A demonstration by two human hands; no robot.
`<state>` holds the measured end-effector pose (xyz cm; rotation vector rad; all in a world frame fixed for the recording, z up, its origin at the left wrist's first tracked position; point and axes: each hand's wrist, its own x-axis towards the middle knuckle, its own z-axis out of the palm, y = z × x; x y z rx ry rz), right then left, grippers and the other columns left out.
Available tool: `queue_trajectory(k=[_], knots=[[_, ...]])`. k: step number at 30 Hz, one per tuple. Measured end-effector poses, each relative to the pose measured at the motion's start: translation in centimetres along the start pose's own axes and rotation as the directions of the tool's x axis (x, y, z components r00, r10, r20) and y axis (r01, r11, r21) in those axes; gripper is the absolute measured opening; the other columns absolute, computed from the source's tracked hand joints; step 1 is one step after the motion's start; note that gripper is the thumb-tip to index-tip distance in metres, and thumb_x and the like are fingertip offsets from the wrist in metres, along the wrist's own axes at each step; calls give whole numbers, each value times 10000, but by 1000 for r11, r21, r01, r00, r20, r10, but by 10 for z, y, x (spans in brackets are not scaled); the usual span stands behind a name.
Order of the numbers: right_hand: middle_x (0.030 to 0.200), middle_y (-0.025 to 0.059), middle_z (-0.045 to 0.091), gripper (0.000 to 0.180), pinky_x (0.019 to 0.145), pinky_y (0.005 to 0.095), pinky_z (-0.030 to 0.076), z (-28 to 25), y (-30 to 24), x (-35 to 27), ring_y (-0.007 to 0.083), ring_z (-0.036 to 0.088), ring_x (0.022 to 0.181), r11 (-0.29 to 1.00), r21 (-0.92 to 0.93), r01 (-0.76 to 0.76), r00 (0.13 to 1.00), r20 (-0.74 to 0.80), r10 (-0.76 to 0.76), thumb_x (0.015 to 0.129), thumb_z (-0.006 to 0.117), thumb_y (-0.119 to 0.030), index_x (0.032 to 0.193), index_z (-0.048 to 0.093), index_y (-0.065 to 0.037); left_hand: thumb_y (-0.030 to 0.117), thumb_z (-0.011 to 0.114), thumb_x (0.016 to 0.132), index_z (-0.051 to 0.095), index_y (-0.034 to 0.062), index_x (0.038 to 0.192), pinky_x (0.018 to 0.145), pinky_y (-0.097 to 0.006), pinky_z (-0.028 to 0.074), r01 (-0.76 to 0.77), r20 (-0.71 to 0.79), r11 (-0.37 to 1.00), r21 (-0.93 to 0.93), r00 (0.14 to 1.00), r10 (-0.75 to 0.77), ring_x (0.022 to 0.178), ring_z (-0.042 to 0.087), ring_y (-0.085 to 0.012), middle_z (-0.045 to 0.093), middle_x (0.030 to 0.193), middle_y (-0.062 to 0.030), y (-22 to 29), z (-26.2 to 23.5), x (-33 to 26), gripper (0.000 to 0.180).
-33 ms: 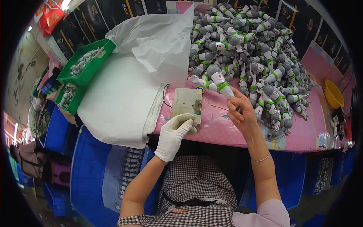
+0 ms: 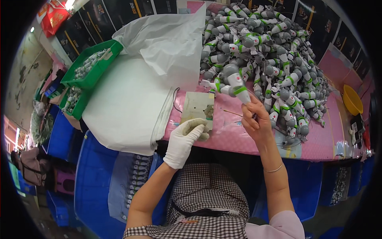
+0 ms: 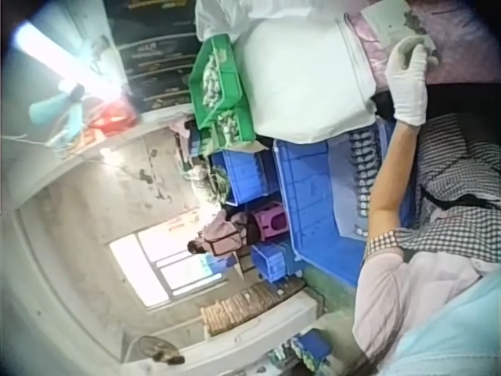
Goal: Assembling small plastic bear figurines using a stationary assembly jig and placing finished units into a blue bin.
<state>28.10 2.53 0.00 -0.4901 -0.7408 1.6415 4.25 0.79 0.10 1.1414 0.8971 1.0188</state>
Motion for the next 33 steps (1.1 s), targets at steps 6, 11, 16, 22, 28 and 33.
queue_trajectory(k=[6,11,16,22,28,33], knots=[[756,90,585,479,420,187,376,37,34,-14,84,504,479,685,-721,102,994,43,-103,835,533,2,1302,470,-85,173,565,906,442,-13,1231,835,-340,500,137,72,919,-370,990,-119,927,600,-184,559,1094,-110,2,-2,12,394],[902,63,630,458,711,316,482,61,53,-27,151,585,778,133,-930,342,938,330,-103,835,599,-53,1282,505,-89,195,548,916,475,57,1155,868,-361,480,31,-4,852,-522,999,-39,979,564,-172,560,1064,-45,-3,-11,15,286],[908,70,634,338,659,269,473,35,67,-26,120,574,732,796,-586,149,989,72,-133,876,555,-71,1209,539,-18,207,512,932,470,76,1169,869,-377,481,18,-108,728,-685,986,-126,981,563,-188,558,1026,-48,0,-26,12,274],[896,68,649,207,638,243,465,50,51,27,123,584,731,405,-885,229,921,63,-384,842,586,-114,1009,647,-6,245,515,928,451,59,1223,696,-319,505,92,26,708,-700,994,-104,785,567,-144,561,1016,-45,-11,-43,4,354],[1040,106,633,320,848,396,426,69,68,134,274,565,992,-140,-828,543,804,561,-199,718,611,-83,1035,654,-89,224,521,926,463,66,1198,635,-272,494,74,-36,851,-519,994,-108,734,564,-109,561,952,-32,-8,-38,-7,320],[1031,46,647,418,881,507,350,103,84,162,270,541,1055,-404,-839,366,831,98,548,647,698,-123,1055,658,-206,231,512,932,481,65,1189,602,-254,484,73,-162,859,-507,971,-177,688,538,-92,554,909,-21,-8,-54,-18,307]])
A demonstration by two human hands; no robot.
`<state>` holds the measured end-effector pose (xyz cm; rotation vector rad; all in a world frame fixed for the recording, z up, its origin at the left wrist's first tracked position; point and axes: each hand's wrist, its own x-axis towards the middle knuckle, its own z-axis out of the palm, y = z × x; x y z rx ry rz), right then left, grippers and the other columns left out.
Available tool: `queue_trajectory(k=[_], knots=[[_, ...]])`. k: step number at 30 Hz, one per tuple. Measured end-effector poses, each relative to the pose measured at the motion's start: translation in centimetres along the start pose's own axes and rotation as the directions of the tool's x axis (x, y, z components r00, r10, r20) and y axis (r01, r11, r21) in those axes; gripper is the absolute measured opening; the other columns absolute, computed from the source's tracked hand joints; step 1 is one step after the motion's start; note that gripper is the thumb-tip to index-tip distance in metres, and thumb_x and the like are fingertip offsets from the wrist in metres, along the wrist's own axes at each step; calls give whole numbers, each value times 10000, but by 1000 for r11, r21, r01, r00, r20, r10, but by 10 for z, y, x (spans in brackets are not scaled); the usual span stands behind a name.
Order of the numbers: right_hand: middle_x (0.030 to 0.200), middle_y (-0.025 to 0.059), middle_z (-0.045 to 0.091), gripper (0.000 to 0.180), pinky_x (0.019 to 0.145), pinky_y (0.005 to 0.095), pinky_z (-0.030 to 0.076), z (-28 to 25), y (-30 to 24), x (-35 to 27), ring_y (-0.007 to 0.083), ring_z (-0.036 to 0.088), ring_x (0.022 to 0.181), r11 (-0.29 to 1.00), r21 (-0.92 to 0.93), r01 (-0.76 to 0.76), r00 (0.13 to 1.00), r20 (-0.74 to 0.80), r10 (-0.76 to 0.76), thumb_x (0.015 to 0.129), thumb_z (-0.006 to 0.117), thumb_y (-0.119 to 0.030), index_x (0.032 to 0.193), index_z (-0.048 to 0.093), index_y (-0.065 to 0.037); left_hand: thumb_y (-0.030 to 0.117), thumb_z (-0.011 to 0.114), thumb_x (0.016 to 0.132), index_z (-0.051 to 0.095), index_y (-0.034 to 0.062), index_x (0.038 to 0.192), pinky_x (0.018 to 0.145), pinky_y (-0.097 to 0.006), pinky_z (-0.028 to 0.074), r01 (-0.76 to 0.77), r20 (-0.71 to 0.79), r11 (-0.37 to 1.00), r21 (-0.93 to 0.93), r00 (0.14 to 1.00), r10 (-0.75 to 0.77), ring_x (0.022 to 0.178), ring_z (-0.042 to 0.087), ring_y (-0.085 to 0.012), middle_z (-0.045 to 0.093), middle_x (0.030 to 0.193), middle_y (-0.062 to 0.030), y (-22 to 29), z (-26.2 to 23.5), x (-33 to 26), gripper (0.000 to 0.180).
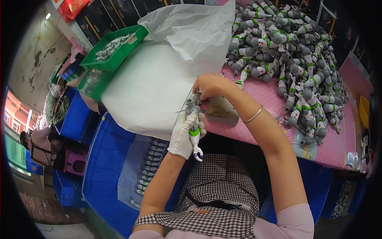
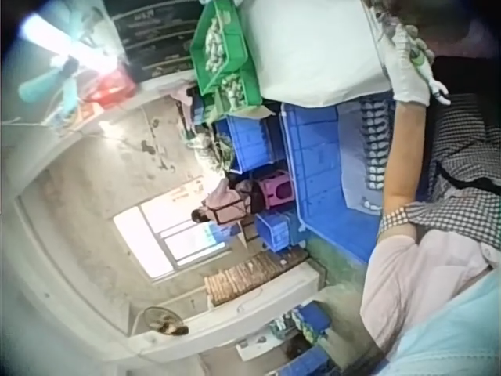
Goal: Assembling small plastic bear figurines using a stationary assembly jig and placing finished units into a blue bin.
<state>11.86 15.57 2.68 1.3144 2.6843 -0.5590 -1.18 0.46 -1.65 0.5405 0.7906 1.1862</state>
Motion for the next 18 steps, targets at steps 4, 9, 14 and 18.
queue_trajectory(k=[4,9,14,18], knots=[[1125,41,601,439,903,484,348,0,0,-1,269,530,1059,995,-96,18,997,78,-10,698,671,-172,1130,615,-227,241,568,904,496,74,1092,552,-241,477,-35,-94,998,-43,995,31,663,533,-89,549,870,-22,6,-20,-2,261],[1094,81,562,292,899,455,379,14,15,0,284,519,1042,998,50,25,987,-162,-17,779,655,-213,1048,589,-119,229,563,908,494,63,1073,552,-240,478,-60,-143,998,0,988,60,661,533,-86,550,864,-25,5,-27,-7,244],[1029,125,566,303,857,355,429,16,35,4,308,522,1028,953,192,234,940,-296,-171,727,688,-136,1003,582,-68,209,571,903,488,43,1038,549,-244,476,-145,-109,981,128,981,160,653,529,-87,544,865,-37,3,-20,-5,229],[998,117,605,409,780,372,476,0,28,9,303,578,938,978,163,131,991,-19,-129,623,755,-131,1003,617,-69,234,552,913,501,89,1116,570,-250,470,-131,-122,987,95,982,142,674,533,-90,534,870,-20,6,-20,4,254]])
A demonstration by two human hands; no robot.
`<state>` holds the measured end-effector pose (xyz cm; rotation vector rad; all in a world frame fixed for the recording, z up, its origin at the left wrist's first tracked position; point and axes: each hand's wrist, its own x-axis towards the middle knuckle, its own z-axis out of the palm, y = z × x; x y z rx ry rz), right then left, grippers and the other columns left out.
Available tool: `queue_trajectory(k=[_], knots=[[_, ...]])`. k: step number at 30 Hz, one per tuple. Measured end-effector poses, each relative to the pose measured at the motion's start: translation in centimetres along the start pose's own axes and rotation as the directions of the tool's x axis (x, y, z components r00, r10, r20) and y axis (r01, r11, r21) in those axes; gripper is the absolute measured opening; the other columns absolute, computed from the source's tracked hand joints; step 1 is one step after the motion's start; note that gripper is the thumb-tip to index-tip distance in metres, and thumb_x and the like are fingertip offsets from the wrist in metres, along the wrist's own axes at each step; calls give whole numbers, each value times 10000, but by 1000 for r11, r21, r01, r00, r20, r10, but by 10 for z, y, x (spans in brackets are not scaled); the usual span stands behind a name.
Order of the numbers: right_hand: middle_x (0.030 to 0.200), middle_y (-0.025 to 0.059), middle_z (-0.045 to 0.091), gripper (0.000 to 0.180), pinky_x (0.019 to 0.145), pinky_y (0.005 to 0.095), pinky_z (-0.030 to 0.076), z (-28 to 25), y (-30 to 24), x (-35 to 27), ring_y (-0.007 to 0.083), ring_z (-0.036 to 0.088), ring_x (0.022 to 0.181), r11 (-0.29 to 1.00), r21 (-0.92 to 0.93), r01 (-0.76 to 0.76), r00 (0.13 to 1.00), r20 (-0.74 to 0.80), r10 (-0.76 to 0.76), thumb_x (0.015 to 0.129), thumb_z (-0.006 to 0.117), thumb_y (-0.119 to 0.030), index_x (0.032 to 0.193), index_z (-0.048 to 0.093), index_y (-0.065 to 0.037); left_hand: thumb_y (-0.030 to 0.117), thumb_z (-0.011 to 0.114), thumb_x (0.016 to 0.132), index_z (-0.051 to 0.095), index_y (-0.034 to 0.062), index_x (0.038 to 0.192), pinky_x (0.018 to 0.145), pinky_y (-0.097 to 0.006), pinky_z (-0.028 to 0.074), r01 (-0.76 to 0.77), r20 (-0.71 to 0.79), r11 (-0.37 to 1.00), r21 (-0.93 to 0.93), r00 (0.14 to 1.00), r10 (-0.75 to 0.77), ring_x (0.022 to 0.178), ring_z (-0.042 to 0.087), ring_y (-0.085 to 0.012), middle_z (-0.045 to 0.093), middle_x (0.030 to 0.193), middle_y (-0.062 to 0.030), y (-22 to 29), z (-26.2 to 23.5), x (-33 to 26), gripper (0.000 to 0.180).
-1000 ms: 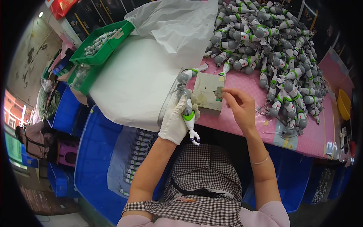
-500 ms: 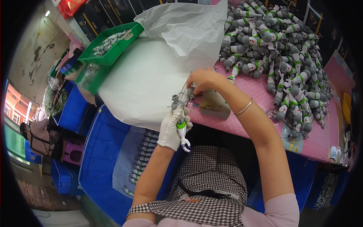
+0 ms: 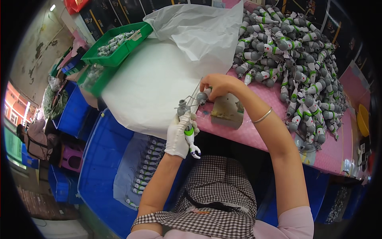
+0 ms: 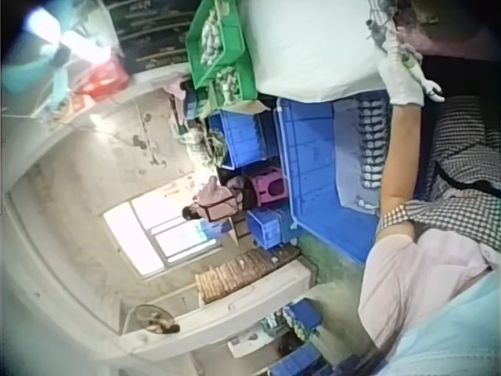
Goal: Assembling small plastic bear figurines using a stationary assembly jig and placing finished units into a blue bin.
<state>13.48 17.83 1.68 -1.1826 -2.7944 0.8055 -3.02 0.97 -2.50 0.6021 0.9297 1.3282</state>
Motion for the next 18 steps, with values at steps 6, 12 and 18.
queue_trajectory(k=[6,12,18], knots=[[998,98,608,454,745,388,482,6,-27,14,292,596,888,954,-241,-176,984,-35,173,607,766,-175,1040,634,-136,221,561,907,501,85,1101,563,-248,469,-86,-50,996,-12,995,85,675,530,-98,536,884,-33,9,4,9,244],[955,109,567,428,746,406,466,-14,-38,-30,297,597,852,988,-137,70,863,-488,-129,684,727,-231,1095,618,-180,199,574,898,496,78,1099,526,-246,437,-69,-92,997,-22,994,66,627,504,-97,523,831,-27,5,3,13,247],[877,130,601,390,724,365,463,-29,-51,-91,276,593,798,991,-108,-81,972,-229,55,748,681,-245,1102,608,-98,171,596,884,506,66,954,456,-251,377,-144,-117,978,-151,985,127,512,440,-96,454,685,-2,9,8,11,155]])
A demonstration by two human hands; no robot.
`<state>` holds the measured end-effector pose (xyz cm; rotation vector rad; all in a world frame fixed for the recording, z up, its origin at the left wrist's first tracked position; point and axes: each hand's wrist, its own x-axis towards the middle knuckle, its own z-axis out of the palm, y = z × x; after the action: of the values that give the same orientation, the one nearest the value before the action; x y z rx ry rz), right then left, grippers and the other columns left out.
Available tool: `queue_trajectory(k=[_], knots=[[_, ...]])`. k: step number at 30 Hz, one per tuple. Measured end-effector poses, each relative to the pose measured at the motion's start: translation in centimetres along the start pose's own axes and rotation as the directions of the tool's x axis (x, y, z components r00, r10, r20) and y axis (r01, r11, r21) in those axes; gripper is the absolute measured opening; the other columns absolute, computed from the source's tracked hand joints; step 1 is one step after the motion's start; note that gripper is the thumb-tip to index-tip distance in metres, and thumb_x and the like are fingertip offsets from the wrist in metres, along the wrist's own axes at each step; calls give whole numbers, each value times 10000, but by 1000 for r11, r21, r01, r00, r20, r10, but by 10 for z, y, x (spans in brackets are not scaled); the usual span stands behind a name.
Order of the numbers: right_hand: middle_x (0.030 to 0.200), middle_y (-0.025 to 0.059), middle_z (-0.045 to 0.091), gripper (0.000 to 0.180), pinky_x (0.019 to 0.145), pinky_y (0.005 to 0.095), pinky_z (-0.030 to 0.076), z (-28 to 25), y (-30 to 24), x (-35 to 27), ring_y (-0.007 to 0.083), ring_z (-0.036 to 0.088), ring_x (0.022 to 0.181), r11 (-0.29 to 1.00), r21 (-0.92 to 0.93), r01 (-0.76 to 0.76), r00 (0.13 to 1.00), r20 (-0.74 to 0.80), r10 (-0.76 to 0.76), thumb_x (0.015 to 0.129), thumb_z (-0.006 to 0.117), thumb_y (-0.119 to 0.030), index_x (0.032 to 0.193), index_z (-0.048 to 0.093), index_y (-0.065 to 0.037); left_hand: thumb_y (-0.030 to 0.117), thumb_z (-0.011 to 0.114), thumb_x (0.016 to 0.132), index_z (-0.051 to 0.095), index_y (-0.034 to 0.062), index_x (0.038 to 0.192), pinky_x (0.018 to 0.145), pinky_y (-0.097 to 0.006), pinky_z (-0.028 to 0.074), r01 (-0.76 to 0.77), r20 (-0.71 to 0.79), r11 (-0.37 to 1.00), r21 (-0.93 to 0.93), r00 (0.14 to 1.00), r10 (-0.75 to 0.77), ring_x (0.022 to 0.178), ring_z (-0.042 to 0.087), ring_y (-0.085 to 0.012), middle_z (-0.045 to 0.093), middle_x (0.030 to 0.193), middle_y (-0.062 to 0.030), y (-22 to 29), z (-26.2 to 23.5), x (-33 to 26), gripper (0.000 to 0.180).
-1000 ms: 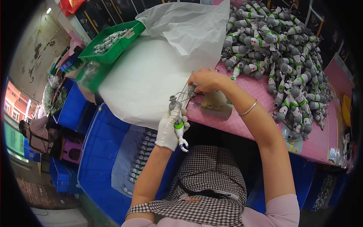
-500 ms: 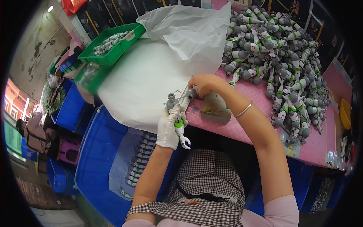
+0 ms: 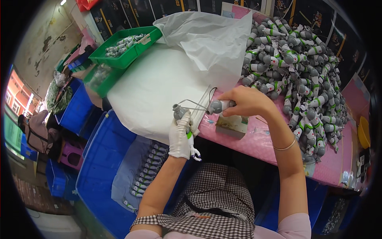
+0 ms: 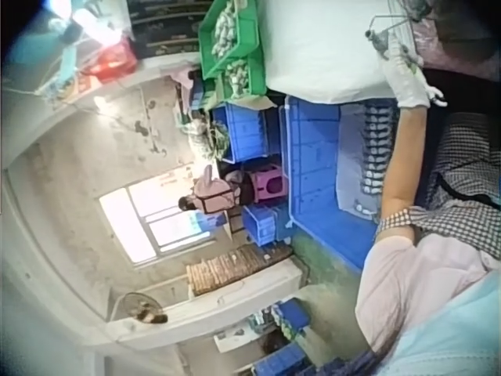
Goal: Assembling small plastic bear figurines using a stationary assembly jig and placing finished units into a blue bin.
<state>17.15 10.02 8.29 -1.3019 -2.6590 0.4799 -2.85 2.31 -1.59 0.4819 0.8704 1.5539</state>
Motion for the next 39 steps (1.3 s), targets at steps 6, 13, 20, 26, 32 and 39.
queue_trajectory(k=[6,13,20,26,32,39], knots=[[886,155,631,385,719,349,456,25,3,-30,279,595,790,949,312,50,971,-239,27,789,642,-212,1115,560,-23,156,586,889,499,63,932,448,-250,362,-124,9,992,22,992,124,484,414,-89,453,664,1,5,16,-7,135],[904,158,594,367,704,385,449,30,-6,-42,325,569,801,957,276,-92,899,-391,199,792,624,-175,1130,554,-49,71,624,843,492,12,1069,471,-237,399,-90,148,949,301,988,47,518,487,-105,503,709,-19,5,21,-21,269],[967,112,551,488,690,386,460,54,-37,-50,301,566,827,999,-31,-26,749,-663,-1,738,650,-43,1209,541,-112,18,682,785,522,25,1003,510,-228,417,-181,-12,967,178,982,186,554,519,-108,569,762,-25,5,48,-21,271],[963,96,563,525,686,380,467,60,-46,-54,288,571,831,991,-126,-50,727,-684,-51,718,663,-35,1220,541,-127,-11,700,754,528,24,1022,542,-225,444,-261,-69,944,203,958,280,603,535,-97,593,796,-38,2,40,-14,320],[965,113,574,495,705,385,469,65,-43,-55,305,579,833,999,26,-32,805,-591,41,731,661,-57,1209,543,-109,-38,720,724,545,9,1024,655,-217,499,-374,7,893,250,923,385,732,575,-88,598,853,-30,2,38,-11,350],[996,152,582,465,723,393,463,64,-37,-58,339,583,862,973,232,7,776,-615,141,756,642,-65,1207,531,-83,-33,710,737,557,19,999,574,-198,456,-362,-88,858,364,904,418,665,547,-70,598,846,-23,-4,21,-4,308]])
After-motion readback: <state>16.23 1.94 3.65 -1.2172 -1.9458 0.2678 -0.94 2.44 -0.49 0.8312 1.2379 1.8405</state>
